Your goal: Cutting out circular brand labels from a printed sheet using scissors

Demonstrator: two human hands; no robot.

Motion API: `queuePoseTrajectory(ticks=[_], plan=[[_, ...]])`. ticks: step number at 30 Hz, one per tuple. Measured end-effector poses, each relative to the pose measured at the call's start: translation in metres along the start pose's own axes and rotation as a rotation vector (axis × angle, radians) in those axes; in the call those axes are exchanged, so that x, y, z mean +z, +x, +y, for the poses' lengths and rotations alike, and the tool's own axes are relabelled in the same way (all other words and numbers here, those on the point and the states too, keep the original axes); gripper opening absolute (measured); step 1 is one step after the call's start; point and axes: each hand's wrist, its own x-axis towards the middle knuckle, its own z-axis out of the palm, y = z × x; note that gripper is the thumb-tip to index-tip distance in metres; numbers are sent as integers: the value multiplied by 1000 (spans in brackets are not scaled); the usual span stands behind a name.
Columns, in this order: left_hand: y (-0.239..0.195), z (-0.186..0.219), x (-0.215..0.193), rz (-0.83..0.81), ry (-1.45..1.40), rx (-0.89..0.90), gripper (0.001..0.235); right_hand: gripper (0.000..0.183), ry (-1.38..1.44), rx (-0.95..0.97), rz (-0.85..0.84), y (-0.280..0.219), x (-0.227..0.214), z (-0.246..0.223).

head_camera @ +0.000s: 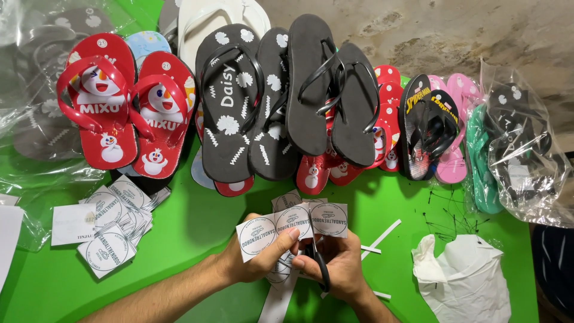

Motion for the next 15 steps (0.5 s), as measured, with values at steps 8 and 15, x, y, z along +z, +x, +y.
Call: queuePoseTrajectory(ticks=[8, 15], plan=[[1, -1, -1, 0, 0, 9, 35, 37, -7, -5, 9, 1, 1, 0], [1, -2, -1, -13, 20, -42, 34, 38, 53, 5, -14, 1, 1, -1]])
